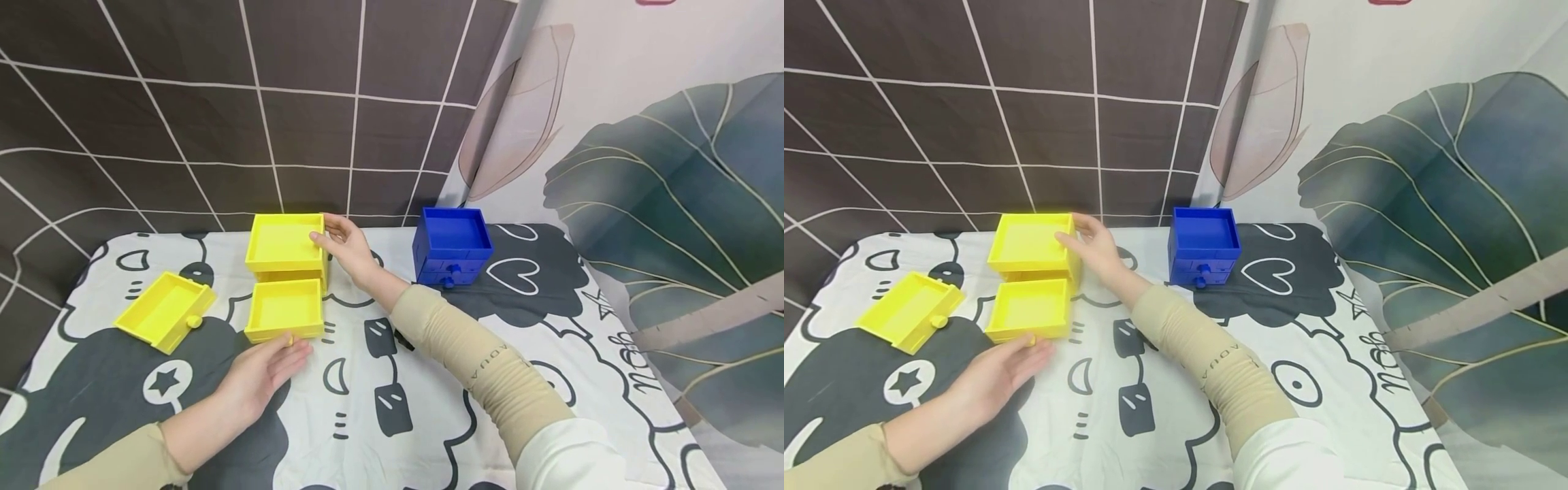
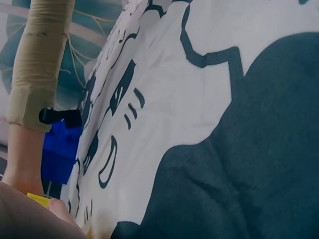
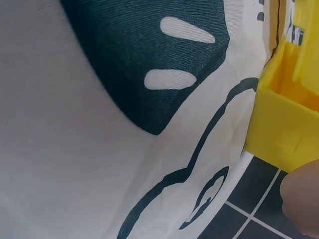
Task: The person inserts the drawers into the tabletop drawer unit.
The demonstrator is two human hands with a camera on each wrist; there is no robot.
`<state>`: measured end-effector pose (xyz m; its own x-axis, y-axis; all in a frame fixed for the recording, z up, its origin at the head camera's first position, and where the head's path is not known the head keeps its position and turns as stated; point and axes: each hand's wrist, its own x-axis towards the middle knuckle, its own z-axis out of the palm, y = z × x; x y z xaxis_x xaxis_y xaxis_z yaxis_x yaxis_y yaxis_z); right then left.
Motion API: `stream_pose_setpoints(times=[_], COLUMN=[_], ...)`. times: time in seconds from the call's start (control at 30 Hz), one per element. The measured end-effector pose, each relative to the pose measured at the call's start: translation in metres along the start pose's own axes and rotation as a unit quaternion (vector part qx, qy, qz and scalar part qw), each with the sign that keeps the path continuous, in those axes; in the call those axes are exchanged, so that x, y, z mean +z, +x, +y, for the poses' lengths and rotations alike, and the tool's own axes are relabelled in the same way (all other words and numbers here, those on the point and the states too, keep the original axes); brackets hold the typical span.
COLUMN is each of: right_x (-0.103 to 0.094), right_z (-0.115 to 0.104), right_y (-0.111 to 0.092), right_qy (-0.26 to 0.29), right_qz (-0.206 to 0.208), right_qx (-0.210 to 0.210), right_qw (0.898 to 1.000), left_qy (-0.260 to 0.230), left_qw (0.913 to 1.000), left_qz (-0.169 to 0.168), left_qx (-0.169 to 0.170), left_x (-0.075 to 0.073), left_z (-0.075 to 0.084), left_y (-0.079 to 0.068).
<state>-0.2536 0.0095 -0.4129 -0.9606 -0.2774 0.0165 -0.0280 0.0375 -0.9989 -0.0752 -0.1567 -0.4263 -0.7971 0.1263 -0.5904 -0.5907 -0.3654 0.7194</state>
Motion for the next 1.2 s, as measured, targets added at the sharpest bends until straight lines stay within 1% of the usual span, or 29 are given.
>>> stream_pose_setpoints(times=[0.2,0.4,0.73,1.2], right_x=[0.000,0.002,0.002,0.002], right_z=[0.002,0.001,0.001,-0.001], right_y=[0.001,0.000,-0.001,-0.002], right_qy=[0.000,0.004,0.001,0.008], right_qz=[0.007,0.006,0.009,0.012], right_qx=[0.003,-0.001,0.002,0.010], right_qw=[1.000,1.000,1.000,1.000], left_qy=[0.000,0.000,0.000,0.020], left_qw=[1.0000,1.0000,0.9999,0.9995], left_qz=[0.001,-0.004,-0.007,0.000], left_qx=[-0.001,0.005,0.010,0.025], left_x=[0.000,0.000,0.003,0.008], left_z=[0.009,0.013,0.017,0.023], left_y=[0.006,0.007,0.005,0.002])
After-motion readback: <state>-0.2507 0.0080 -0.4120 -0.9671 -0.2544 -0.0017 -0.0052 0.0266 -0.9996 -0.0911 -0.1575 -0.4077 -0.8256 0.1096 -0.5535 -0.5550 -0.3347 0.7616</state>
